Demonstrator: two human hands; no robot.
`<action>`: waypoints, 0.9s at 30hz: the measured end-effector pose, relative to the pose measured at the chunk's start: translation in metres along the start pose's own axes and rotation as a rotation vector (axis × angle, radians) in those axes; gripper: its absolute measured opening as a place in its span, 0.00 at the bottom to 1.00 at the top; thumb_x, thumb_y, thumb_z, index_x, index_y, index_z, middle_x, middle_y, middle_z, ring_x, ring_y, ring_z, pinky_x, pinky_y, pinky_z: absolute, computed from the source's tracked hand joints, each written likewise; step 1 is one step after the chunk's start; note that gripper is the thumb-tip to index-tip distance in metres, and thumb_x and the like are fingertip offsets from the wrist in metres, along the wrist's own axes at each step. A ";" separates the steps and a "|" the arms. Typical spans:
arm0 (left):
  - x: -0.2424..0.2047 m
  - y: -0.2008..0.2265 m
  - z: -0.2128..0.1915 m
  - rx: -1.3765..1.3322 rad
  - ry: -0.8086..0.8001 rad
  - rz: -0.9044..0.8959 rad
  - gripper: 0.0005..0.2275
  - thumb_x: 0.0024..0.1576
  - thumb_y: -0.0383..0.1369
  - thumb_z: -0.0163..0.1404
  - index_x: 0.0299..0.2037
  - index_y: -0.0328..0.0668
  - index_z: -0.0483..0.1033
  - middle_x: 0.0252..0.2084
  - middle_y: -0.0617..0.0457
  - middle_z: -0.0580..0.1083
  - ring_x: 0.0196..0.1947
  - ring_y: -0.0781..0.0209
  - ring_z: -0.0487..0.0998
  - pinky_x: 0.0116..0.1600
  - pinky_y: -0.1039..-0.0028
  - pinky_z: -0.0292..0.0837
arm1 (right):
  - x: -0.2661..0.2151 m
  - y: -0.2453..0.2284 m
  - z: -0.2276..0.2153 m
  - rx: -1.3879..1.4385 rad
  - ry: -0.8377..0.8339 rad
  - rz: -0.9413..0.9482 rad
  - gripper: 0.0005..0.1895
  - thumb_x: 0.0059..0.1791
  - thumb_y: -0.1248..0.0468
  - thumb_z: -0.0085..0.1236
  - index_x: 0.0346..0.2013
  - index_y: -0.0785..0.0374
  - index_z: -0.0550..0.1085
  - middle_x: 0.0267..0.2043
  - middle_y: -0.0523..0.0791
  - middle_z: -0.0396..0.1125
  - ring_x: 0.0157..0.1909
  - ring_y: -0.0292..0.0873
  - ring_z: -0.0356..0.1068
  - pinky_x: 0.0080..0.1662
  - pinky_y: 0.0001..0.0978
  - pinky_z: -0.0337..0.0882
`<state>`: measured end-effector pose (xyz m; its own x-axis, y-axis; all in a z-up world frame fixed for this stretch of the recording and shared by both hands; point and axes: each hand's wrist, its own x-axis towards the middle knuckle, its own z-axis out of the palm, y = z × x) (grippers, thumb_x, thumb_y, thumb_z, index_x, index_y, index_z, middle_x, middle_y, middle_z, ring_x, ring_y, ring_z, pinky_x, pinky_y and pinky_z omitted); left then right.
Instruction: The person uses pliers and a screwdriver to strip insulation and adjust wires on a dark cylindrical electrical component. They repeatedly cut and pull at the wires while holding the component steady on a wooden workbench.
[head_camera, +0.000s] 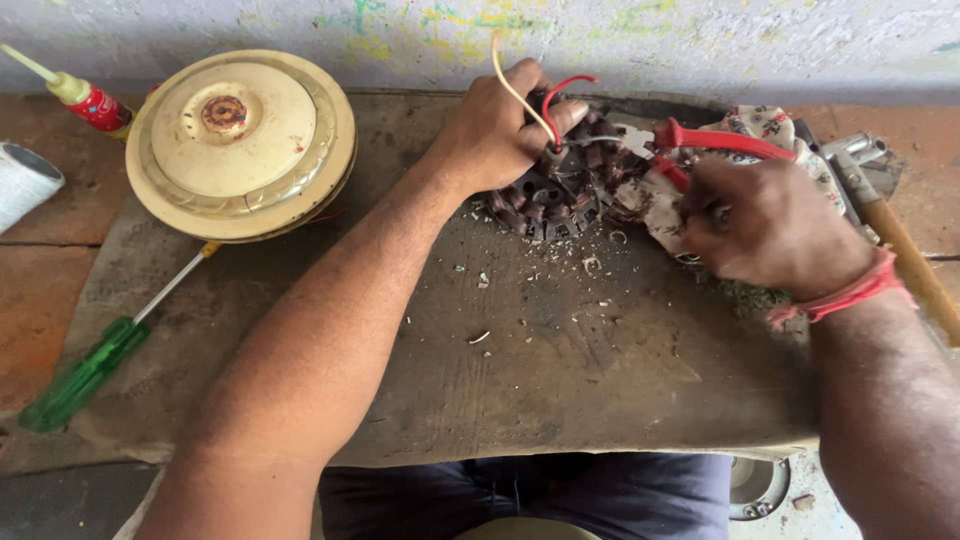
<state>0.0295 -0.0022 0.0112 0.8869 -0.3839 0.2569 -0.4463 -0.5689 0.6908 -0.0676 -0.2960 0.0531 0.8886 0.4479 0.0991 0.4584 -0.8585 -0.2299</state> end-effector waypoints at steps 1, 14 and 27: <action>0.000 -0.002 0.000 0.008 0.010 0.022 0.23 0.62 0.58 0.49 0.37 0.43 0.72 0.24 0.58 0.71 0.22 0.65 0.72 0.28 0.67 0.69 | -0.003 0.005 -0.007 0.095 0.044 -0.036 0.04 0.52 0.67 0.55 0.40 0.63 0.75 0.32 0.48 0.75 0.31 0.43 0.78 0.36 0.34 0.77; -0.001 -0.003 0.001 -0.013 0.027 -0.012 0.27 0.62 0.61 0.41 0.34 0.44 0.74 0.21 0.57 0.72 0.21 0.67 0.75 0.27 0.67 0.70 | 0.000 -0.021 0.014 -0.201 0.522 -0.195 0.05 0.61 0.69 0.58 0.48 0.59 0.80 0.33 0.44 0.69 0.32 0.42 0.70 0.34 0.37 0.71; 0.000 0.000 0.004 0.035 0.041 0.004 0.24 0.63 0.58 0.43 0.30 0.46 0.72 0.21 0.57 0.70 0.22 0.63 0.73 0.28 0.66 0.69 | 0.000 -0.036 0.001 -0.143 0.441 -0.277 0.06 0.54 0.65 0.62 0.45 0.62 0.78 0.38 0.50 0.73 0.35 0.52 0.73 0.37 0.44 0.74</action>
<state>0.0294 -0.0052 0.0083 0.8888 -0.3564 0.2882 -0.4535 -0.5924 0.6658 -0.0841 -0.2644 0.0603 0.6435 0.5412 0.5414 0.6470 -0.7625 -0.0068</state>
